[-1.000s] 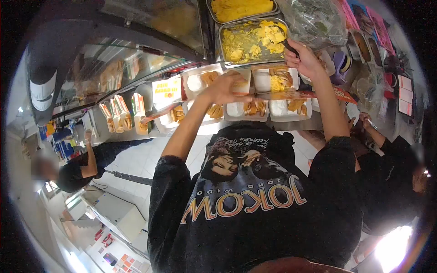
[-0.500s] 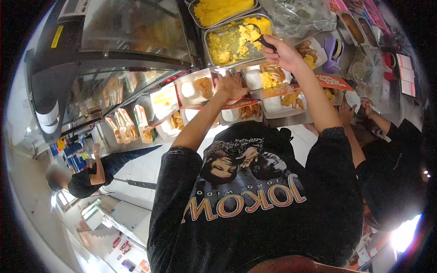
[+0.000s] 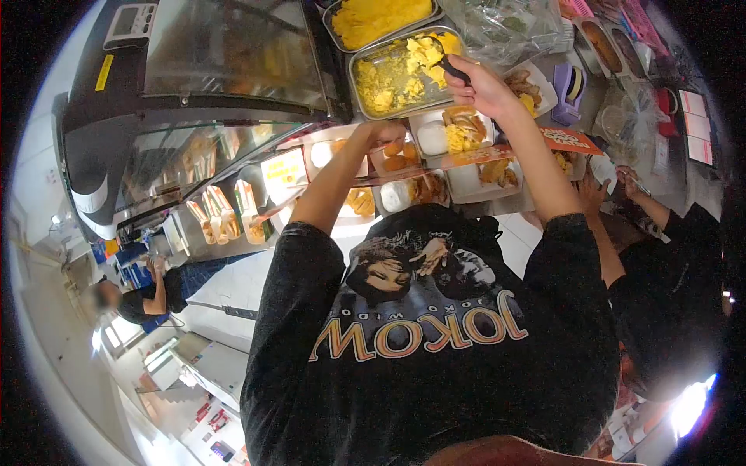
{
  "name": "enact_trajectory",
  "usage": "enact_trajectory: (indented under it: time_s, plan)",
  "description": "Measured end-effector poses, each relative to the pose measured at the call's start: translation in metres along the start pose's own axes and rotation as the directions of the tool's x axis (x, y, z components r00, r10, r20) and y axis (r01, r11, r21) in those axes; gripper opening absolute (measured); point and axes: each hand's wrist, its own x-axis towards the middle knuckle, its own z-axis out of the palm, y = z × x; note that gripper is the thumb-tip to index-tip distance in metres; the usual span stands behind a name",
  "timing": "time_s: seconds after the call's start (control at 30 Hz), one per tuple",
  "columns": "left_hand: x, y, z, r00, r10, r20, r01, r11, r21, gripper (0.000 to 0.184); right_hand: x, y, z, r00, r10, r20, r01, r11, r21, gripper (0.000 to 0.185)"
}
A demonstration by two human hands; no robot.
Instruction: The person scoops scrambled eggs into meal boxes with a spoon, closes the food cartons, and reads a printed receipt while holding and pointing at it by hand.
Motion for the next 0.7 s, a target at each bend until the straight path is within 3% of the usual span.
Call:
enact_trajectory:
  time_s: [0.07,0.17,0.2,0.3,0.33,0.43,0.53,0.63,0.67,0.7]
  plan:
    - [-0.012,-0.005,-0.003,0.988,0.137,-0.067,-0.146,0.977,-0.155,0.039,0.001,0.0,-0.006,0.999,0.018,0.045,-0.019,0.999,0.033,0.028]
    - [-0.048,0.016,-0.016,0.997,-0.069,-0.046,0.058,0.977,-0.204,0.035,0.003,0.001,-0.007,0.998,0.016,0.056,-0.019,0.999,0.04,0.026]
    - [-0.029,-0.003,-0.017,0.994,0.089,-0.067,-0.102,0.966,-0.238,0.043,0.003,0.0,-0.006,0.999,0.01,0.048,-0.011,0.999,0.033,0.025]
    - [-0.043,0.009,-0.019,0.992,0.069,0.105,-0.055,0.99,-0.128,0.048,0.005,0.0,-0.003,0.999,0.031,0.022,-0.032,0.999,0.021,0.022]
    - [-0.042,0.009,-0.016,0.981,0.044,0.19,-0.035,0.998,-0.047,0.042,0.006,0.0,-0.002,0.999,0.041,0.015,-0.041,0.999,0.021,0.022]
    - [-0.042,0.012,-0.01,0.994,-0.065,0.085,0.059,0.996,0.067,0.037,0.008,-0.002,0.0,0.998,0.067,0.005,-0.068,0.997,0.03,0.022]
    - [-0.024,-0.007,-0.01,0.994,0.007,0.107,0.003,0.996,-0.087,0.034,0.008,-0.004,0.001,0.997,0.081,0.004,-0.082,0.996,0.038,0.021]
    - [-0.04,-0.01,-0.021,0.949,0.087,0.302,0.01,0.952,-0.306,0.044,0.014,0.001,-0.015,0.993,0.113,0.016,-0.114,0.992,0.055,0.021]
    - [-0.011,-0.025,-0.02,0.955,0.25,0.158,-0.221,0.959,-0.179,0.038,0.023,0.002,-0.025,0.988,0.146,0.052,-0.15,0.986,0.073,0.021]
    - [-0.03,-0.018,-0.024,0.926,0.332,0.177,-0.308,0.939,-0.151,0.041,0.023,-0.004,-0.017,0.991,0.127,-0.031,-0.124,0.989,0.081,0.017]
